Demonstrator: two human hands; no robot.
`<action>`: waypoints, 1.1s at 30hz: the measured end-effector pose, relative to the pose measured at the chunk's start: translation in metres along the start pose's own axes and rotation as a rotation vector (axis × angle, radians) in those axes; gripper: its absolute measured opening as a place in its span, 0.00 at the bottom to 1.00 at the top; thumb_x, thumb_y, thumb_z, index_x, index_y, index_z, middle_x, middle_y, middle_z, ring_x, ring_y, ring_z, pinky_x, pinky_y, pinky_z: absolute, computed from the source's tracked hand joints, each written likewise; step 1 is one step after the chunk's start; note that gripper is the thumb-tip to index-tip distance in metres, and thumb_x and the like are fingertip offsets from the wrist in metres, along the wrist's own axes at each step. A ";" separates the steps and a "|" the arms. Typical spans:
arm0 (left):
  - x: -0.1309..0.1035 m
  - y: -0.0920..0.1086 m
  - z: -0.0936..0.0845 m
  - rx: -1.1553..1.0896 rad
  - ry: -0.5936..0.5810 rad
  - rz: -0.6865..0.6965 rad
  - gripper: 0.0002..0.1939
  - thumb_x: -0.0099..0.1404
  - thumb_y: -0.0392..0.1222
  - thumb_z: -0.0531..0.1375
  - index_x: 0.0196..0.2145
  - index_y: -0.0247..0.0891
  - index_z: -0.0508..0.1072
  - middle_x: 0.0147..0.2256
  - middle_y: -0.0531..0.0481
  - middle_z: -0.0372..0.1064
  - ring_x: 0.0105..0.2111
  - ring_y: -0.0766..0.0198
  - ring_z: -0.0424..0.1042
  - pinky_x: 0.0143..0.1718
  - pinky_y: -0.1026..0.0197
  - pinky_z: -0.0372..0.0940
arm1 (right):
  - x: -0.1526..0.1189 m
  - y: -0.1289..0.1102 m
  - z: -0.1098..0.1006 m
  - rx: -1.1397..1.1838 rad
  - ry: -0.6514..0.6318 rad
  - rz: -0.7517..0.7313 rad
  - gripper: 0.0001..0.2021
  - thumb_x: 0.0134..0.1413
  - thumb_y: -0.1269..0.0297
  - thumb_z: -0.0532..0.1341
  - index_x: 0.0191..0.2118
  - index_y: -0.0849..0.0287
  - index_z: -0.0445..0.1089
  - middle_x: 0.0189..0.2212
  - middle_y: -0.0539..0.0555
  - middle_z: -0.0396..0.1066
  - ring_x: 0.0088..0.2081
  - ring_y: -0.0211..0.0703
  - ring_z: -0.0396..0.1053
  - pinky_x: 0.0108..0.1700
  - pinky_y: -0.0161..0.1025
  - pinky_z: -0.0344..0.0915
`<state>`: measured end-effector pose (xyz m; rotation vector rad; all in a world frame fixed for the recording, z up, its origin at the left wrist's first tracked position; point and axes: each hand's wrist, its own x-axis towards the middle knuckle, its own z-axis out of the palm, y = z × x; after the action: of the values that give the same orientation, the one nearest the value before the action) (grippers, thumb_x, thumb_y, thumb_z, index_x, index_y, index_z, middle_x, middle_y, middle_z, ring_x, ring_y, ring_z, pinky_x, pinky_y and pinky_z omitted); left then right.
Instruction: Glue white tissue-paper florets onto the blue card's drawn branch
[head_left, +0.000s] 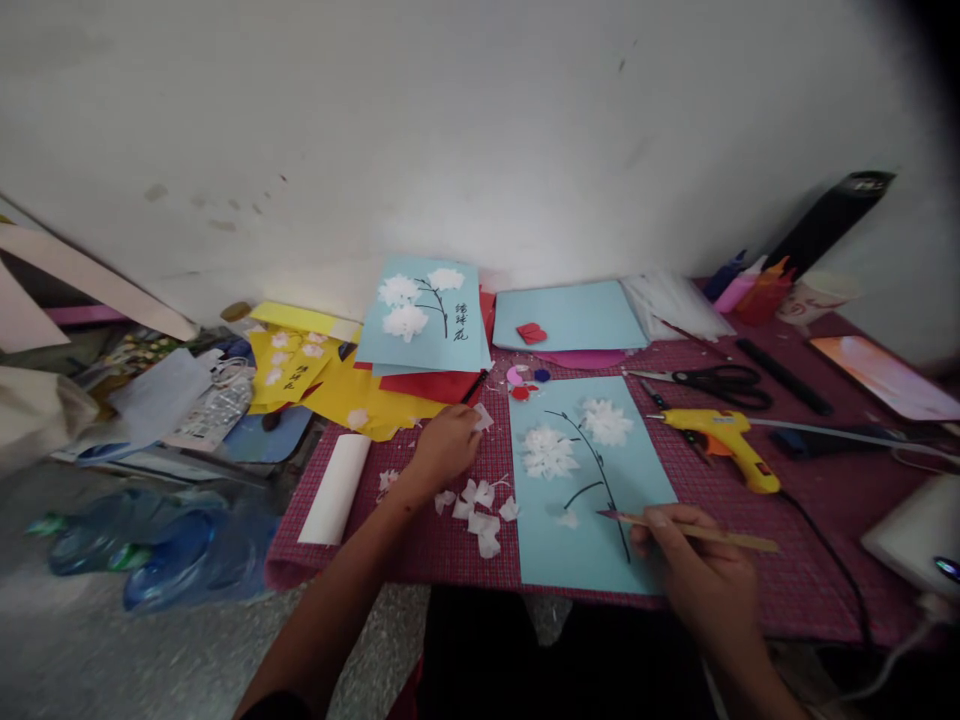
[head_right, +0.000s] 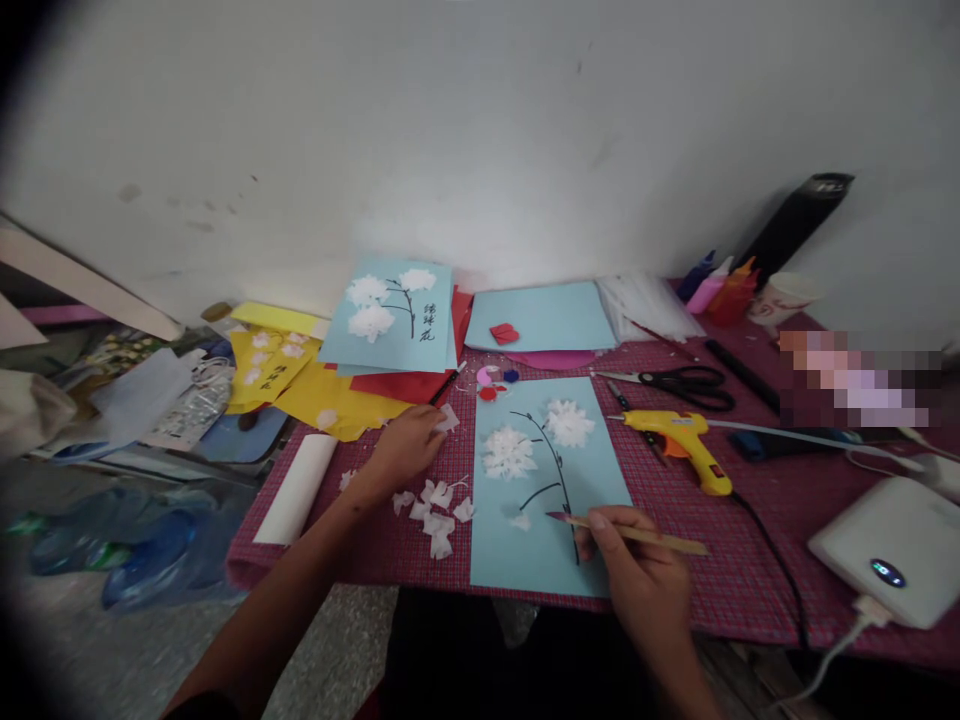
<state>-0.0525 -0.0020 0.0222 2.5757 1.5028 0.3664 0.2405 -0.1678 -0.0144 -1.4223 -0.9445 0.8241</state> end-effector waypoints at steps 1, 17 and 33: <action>0.002 0.000 0.000 0.003 -0.010 -0.008 0.09 0.70 0.36 0.58 0.42 0.32 0.77 0.43 0.36 0.76 0.46 0.49 0.74 0.51 0.50 0.68 | 0.000 -0.001 0.000 -0.004 0.000 -0.001 0.14 0.58 0.50 0.67 0.31 0.55 0.74 0.22 0.51 0.74 0.25 0.42 0.71 0.31 0.38 0.70; 0.009 -0.018 -0.009 -0.419 0.214 -0.259 0.11 0.68 0.41 0.57 0.34 0.37 0.79 0.32 0.46 0.77 0.33 0.59 0.73 0.36 0.61 0.63 | 0.001 -0.002 0.001 -0.019 -0.015 -0.021 0.13 0.58 0.51 0.67 0.31 0.55 0.74 0.22 0.51 0.74 0.26 0.43 0.72 0.31 0.37 0.70; -0.077 0.093 -0.009 -1.684 0.093 -0.555 0.14 0.55 0.43 0.72 0.38 0.34 0.78 0.31 0.49 0.77 0.28 0.67 0.74 0.31 0.65 0.70 | -0.038 -0.038 0.016 0.257 -0.214 -0.035 0.08 0.64 0.60 0.64 0.46 0.54 0.77 0.34 0.54 0.80 0.31 0.43 0.73 0.36 0.40 0.72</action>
<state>-0.0132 -0.1149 0.0422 0.8156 0.9773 1.0369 0.2069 -0.1961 0.0209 -1.1090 -0.9828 1.0468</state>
